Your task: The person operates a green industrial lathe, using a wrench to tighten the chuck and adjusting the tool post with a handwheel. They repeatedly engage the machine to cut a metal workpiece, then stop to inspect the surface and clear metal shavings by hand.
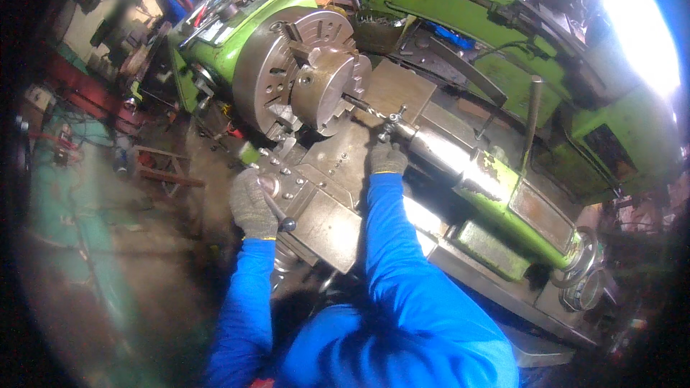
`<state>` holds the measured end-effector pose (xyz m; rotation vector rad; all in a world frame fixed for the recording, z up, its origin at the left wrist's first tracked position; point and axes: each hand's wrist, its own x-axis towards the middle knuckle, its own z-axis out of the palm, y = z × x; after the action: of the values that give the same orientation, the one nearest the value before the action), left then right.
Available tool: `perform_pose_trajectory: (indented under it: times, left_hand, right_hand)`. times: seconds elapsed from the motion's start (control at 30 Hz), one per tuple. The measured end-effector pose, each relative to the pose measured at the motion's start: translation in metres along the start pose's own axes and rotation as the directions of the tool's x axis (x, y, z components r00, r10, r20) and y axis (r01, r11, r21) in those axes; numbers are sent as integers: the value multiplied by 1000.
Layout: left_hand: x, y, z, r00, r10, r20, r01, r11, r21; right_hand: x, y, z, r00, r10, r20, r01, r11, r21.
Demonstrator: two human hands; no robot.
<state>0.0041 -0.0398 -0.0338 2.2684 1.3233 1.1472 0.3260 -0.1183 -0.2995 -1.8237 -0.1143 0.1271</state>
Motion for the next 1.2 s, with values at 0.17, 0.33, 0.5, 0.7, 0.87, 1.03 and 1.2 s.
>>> perform_pose_trajectory:
  times: [0.17, 0.33, 0.5, 0.7, 0.87, 1.03, 1.2]
  left_hand:
    - [0, -2, -3, 999, -15, 44, 15, 1000, 11]
    - [-1, -2, -5, 999, 2, 50, -4, 1000, 27]
    - [1, 4, -6, 997, -4, 76, 4, 1000, 6]
    - [1, 0, -4, 999, 42, 18, -42, 999, 0]
    - [3, 3, -3, 999, 46, 25, -47, 999, 6]
    - [2, -1, -4, 999, 49, 20, -49, 999, 18]
    - [2, 6, -5, 1000, 2, 25, -2, 1000, -2]
  right_hand:
    - [-21, -38, -2, 986, -158, -52, 136, 944, -302]
    - [-41, -109, -30, 983, -16, 183, 102, 878, -467]
    - [-45, -110, -28, 997, 81, 19, -78, 988, -135]
    - [-42, -93, -19, 992, -72, -107, 61, 993, -99]
    - [-33, -82, -15, 994, -63, -89, 42, 975, -218]
    - [-44, -111, -20, 989, -99, -114, 69, 969, -238]
    - [-40, -115, -24, 996, -78, 46, 89, 942, -325]
